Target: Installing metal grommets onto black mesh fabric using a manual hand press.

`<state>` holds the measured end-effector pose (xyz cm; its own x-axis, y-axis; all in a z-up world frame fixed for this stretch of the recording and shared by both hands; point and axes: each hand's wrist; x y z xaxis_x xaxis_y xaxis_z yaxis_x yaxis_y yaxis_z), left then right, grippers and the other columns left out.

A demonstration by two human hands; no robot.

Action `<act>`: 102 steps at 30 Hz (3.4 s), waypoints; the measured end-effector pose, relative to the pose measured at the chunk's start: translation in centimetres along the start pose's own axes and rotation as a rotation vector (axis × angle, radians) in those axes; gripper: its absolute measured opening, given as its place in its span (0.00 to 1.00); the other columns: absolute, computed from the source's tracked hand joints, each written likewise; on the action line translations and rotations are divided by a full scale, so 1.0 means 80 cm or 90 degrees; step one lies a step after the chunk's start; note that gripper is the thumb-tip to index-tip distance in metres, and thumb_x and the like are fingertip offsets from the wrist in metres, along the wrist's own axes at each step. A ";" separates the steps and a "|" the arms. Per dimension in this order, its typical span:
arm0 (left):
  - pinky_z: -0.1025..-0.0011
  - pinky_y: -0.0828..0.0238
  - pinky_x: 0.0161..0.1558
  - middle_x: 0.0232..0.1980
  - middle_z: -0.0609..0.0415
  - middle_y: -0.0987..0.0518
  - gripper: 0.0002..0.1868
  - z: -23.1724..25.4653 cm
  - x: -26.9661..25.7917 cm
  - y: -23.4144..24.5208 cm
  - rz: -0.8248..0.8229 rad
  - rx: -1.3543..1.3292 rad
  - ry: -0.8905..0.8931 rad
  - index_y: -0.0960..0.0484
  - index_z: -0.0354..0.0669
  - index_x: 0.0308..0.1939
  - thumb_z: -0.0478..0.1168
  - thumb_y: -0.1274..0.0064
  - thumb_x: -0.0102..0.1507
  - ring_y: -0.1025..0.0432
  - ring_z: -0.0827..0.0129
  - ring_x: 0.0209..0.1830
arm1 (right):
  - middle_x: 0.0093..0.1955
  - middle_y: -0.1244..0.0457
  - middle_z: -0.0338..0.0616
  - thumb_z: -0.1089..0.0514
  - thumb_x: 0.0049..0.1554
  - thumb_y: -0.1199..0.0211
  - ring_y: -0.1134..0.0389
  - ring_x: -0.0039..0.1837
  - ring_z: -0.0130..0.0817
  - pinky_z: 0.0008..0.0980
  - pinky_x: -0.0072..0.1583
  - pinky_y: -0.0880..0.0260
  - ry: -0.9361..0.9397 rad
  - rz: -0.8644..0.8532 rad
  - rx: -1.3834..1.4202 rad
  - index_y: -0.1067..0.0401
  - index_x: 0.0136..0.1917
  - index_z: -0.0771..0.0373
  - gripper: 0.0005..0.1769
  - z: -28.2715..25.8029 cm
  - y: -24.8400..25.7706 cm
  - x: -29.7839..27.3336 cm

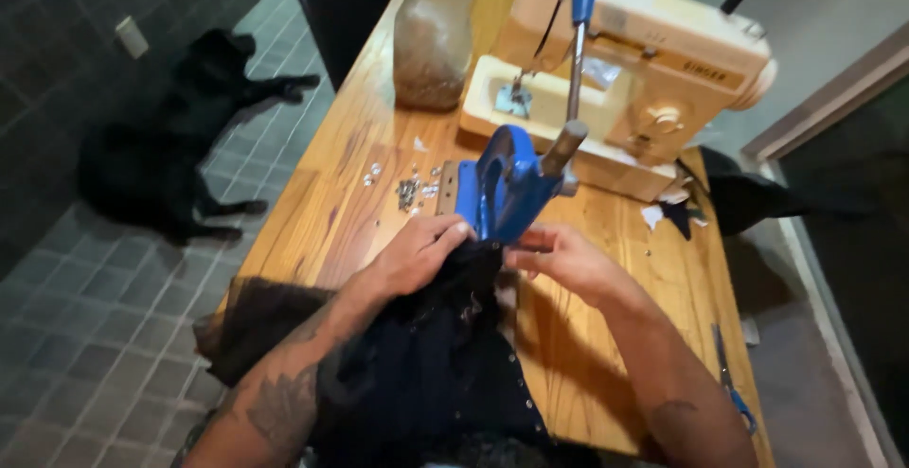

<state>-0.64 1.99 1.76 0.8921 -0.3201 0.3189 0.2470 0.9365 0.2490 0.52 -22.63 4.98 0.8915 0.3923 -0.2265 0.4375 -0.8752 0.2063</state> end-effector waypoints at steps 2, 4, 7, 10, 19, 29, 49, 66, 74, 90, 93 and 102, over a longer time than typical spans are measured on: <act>0.59 0.30 0.43 0.29 0.45 0.22 0.17 -0.019 0.004 -0.002 -0.035 0.020 0.066 0.20 0.44 0.34 0.48 0.56 0.71 0.30 0.63 0.33 | 0.43 0.28 0.39 0.63 0.48 0.24 0.31 0.44 0.27 0.22 0.41 0.34 0.011 0.011 0.003 0.19 0.50 0.63 0.14 -0.023 -0.008 -0.004; 0.60 0.31 0.43 0.29 0.46 0.23 0.17 -0.021 0.009 0.002 -0.041 0.022 0.083 0.19 0.45 0.34 0.49 0.55 0.70 0.31 0.64 0.33 | 0.41 0.28 0.37 0.62 0.49 0.24 0.31 0.42 0.25 0.20 0.39 0.37 0.008 0.019 0.007 0.19 0.47 0.61 0.12 -0.011 -0.005 0.002; 0.66 0.32 0.41 0.27 0.52 0.25 0.14 -0.025 0.008 0.000 -0.038 -0.016 0.094 0.19 0.46 0.34 0.48 0.52 0.69 0.32 0.68 0.32 | 0.39 0.28 0.37 0.63 0.46 0.22 0.31 0.41 0.24 0.19 0.40 0.36 0.018 0.046 0.023 0.19 0.45 0.61 0.12 -0.005 -0.010 0.000; 0.73 0.34 0.39 0.27 0.61 0.28 0.09 -0.033 0.008 -0.001 -0.021 -0.088 0.073 0.19 0.47 0.34 0.44 0.48 0.67 0.34 0.73 0.32 | 0.38 0.29 0.37 0.65 0.44 0.20 0.31 0.41 0.24 0.20 0.43 0.31 0.053 0.066 0.033 0.19 0.43 0.63 0.13 0.007 -0.013 0.003; 0.79 0.36 0.37 0.29 0.64 0.27 0.05 -0.029 0.000 0.004 0.002 -0.177 0.026 0.17 0.45 0.38 0.41 0.40 0.64 0.34 0.79 0.32 | 0.35 0.33 0.39 0.66 0.45 0.21 0.32 0.40 0.23 0.21 0.43 0.29 0.128 0.133 0.011 0.22 0.40 0.63 0.12 0.015 -0.020 -0.015; 0.71 0.35 0.32 0.23 0.58 0.27 0.14 0.048 -0.046 0.044 -0.240 0.081 0.101 0.15 0.41 0.32 0.41 0.26 0.49 0.34 0.71 0.26 | 0.38 0.32 0.52 0.70 0.49 0.28 0.30 0.43 0.37 0.30 0.47 0.30 0.244 0.061 0.203 0.34 0.39 0.67 0.13 0.069 0.001 -0.055; 0.73 0.29 0.30 0.26 0.56 0.21 0.07 0.055 -0.100 0.040 0.172 0.195 -0.141 0.14 0.50 0.42 0.39 0.35 0.61 0.27 0.68 0.24 | 0.36 0.33 0.35 0.67 0.48 0.27 0.37 0.40 0.18 0.18 0.44 0.36 0.145 0.114 0.044 0.21 0.50 0.66 0.14 0.038 0.007 -0.082; 0.62 0.24 0.41 0.34 0.45 0.22 0.08 0.093 -0.127 0.068 -0.003 0.119 0.128 0.21 0.37 0.42 0.32 0.47 0.59 0.26 0.62 0.38 | 0.30 0.42 0.34 0.63 0.52 0.34 0.42 0.31 0.17 0.17 0.34 0.46 0.146 0.142 0.170 0.25 0.45 0.66 0.07 0.019 0.005 -0.085; 0.76 0.32 0.33 0.25 0.56 0.24 0.08 0.081 -0.126 0.065 0.158 0.112 0.063 0.13 0.47 0.46 0.41 0.48 0.69 0.35 0.78 0.30 | 0.30 0.42 0.34 0.62 0.50 0.33 0.42 0.32 0.17 0.15 0.34 0.46 0.163 0.146 0.181 0.25 0.43 0.66 0.07 0.014 0.003 -0.084; 0.76 0.31 0.31 0.25 0.53 0.20 0.09 0.070 -0.119 0.075 0.087 -0.001 0.203 0.11 0.40 0.46 0.34 0.41 0.62 0.32 0.74 0.27 | 0.33 0.37 0.37 0.62 0.50 0.29 0.37 0.37 0.19 0.18 0.40 0.40 0.130 0.151 0.178 0.23 0.43 0.65 0.08 0.036 0.000 -0.078; 0.70 0.21 0.40 0.37 0.50 0.14 0.08 0.074 -0.113 0.076 0.010 0.155 0.095 0.10 0.47 0.41 0.33 0.42 0.60 0.20 0.63 0.38 | 0.32 0.36 0.39 0.64 0.51 0.29 0.35 0.36 0.22 0.20 0.41 0.36 0.126 0.116 0.212 0.23 0.45 0.69 0.08 0.032 -0.005 -0.079; 0.59 0.25 0.57 0.51 0.48 0.15 0.18 0.086 -0.068 -0.025 -0.164 -0.041 -0.012 0.19 0.43 0.58 0.44 0.45 0.66 0.22 0.61 0.54 | 0.37 0.31 0.44 0.68 0.47 0.25 0.33 0.42 0.25 0.27 0.47 0.31 0.147 -0.023 0.128 0.20 0.40 0.69 0.07 0.063 -0.017 -0.075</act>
<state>-8.58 0.87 5.86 0.7898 -0.5508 0.2698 0.4887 0.8310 0.2657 -6.02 -25.24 1.26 0.8890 0.4578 -0.0026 0.4578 -0.8890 0.0046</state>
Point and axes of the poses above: each hand's wrist, its own x-axis towards the middle knuckle, its own y-axis out of the back of the hand, z = x × y
